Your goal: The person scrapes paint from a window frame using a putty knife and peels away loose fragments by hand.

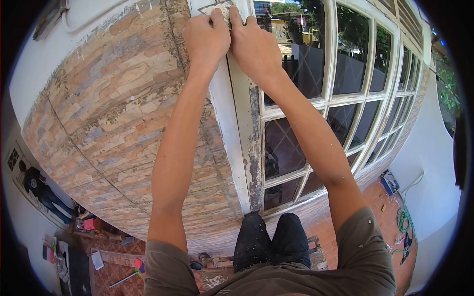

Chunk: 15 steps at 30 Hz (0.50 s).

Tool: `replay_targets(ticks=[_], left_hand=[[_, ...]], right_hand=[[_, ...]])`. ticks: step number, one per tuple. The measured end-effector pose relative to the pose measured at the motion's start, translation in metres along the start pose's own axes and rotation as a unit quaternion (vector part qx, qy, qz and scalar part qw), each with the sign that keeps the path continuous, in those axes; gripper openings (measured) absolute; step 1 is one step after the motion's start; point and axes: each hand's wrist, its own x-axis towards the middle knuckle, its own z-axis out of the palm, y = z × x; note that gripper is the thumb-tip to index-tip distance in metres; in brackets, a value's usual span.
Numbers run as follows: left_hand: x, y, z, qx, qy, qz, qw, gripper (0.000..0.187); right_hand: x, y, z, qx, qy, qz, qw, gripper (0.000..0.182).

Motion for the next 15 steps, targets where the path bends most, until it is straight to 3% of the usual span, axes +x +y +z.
replay_targets(ticks=[15], left_hand=[[0.0,0.004,0.003,-0.014,0.012,-0.011,1.0,0.047]], right_hand=[[0.004,0.008,-0.012,0.021,-0.001,-0.016,1.0,0.05]])
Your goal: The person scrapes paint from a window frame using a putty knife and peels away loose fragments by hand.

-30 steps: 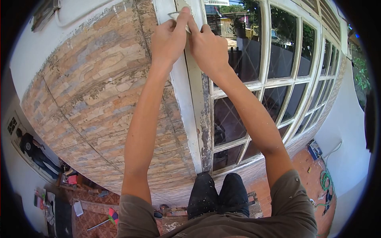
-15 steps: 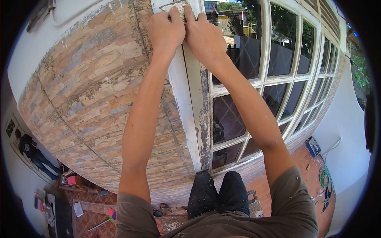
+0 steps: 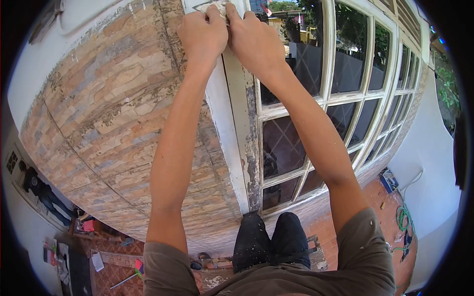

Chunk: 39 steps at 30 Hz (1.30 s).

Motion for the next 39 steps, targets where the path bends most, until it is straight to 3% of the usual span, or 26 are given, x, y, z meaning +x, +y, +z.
replay_targets(ticks=[2,20,39], left_hand=[[-0.001,0.0,0.001,0.003,0.003,0.025,1.0,0.047],[-0.002,0.001,0.001,-0.052,-0.006,-0.024,0.998,0.044],[-0.004,-0.007,-0.003,-0.078,-0.024,-0.053,0.995,0.048]], right_hand=[[0.0,-0.001,-0.002,-0.006,0.004,0.0,1.0,0.05],[0.002,-0.004,-0.005,-0.018,0.008,-0.003,1.0,0.048],[-0.003,-0.011,0.01,-0.015,0.008,0.028,0.999,0.059]])
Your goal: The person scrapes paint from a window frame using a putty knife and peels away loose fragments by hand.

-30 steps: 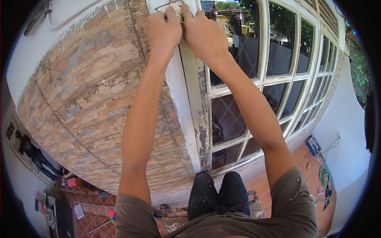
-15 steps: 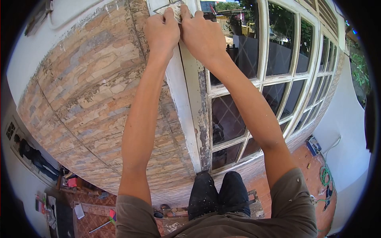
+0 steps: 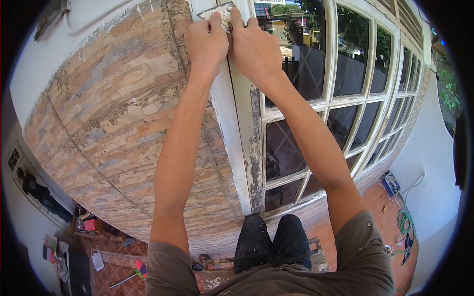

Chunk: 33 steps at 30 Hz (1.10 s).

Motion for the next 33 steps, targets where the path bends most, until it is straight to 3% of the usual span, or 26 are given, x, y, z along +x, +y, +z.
replay_targets(ticks=[5,7,14,17,20,23,25,28,33], left_hand=[[0.007,-0.005,-0.001,-0.023,0.001,0.0,1.0,0.048],[0.007,-0.002,-0.002,-0.005,0.004,0.008,1.0,0.048],[0.007,0.006,-0.001,0.001,0.009,0.012,1.0,0.048],[0.009,0.005,-0.001,0.013,0.015,0.025,0.999,0.049],[0.014,0.006,-0.001,0.017,0.026,0.006,1.0,0.046],[0.02,0.004,-0.002,0.039,0.013,0.027,0.999,0.047],[0.022,0.006,-0.001,0.185,0.018,0.072,0.98,0.037],[0.01,0.012,-0.001,0.073,0.016,0.01,0.997,0.046],[0.003,0.005,0.003,0.035,0.016,0.043,0.998,0.047]], right_hand=[[0.006,0.001,0.002,0.069,-0.024,0.021,0.997,0.063],[0.008,0.009,0.006,0.125,-0.009,-0.011,0.992,0.064],[0.011,0.016,0.019,0.157,0.004,-0.021,0.987,0.066],[0.011,0.012,0.016,0.19,0.001,0.012,0.982,0.064],[0.016,0.011,0.007,0.19,-0.002,0.002,0.982,0.049],[0.017,0.013,0.002,0.216,-0.046,0.008,0.975,0.063],[0.018,0.014,0.002,0.207,-0.023,0.001,0.978,0.06],[0.013,0.015,-0.004,0.166,-0.047,0.006,0.985,0.061],[0.006,0.017,-0.003,0.168,-0.011,0.007,0.986,0.06]])
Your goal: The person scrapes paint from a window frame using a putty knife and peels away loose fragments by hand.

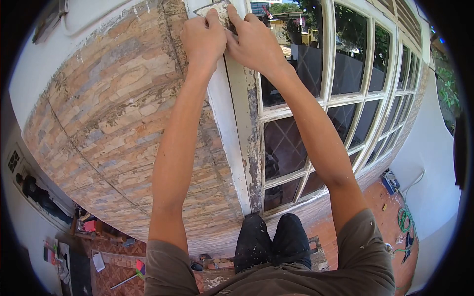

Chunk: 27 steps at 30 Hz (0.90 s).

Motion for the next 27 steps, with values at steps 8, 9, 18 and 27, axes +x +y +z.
replay_targets(ticks=[8,9,18,27], left_hand=[[-0.001,0.001,0.005,-0.036,0.012,-0.008,0.999,0.045],[0.0,0.001,0.006,-0.032,0.013,-0.008,0.999,0.045],[-0.012,-0.002,0.006,-0.054,0.02,-0.012,0.998,0.048],[-0.006,0.005,0.009,-0.056,0.024,-0.031,0.998,0.047]], right_hand=[[0.009,0.006,-0.006,-0.025,-0.019,-0.02,0.999,0.057],[0.009,0.006,-0.007,-0.03,-0.016,-0.019,0.999,0.057],[0.004,0.01,-0.002,-0.086,-0.013,-0.034,0.996,0.055],[0.015,0.013,-0.007,-0.085,-0.016,-0.056,0.995,0.054]])
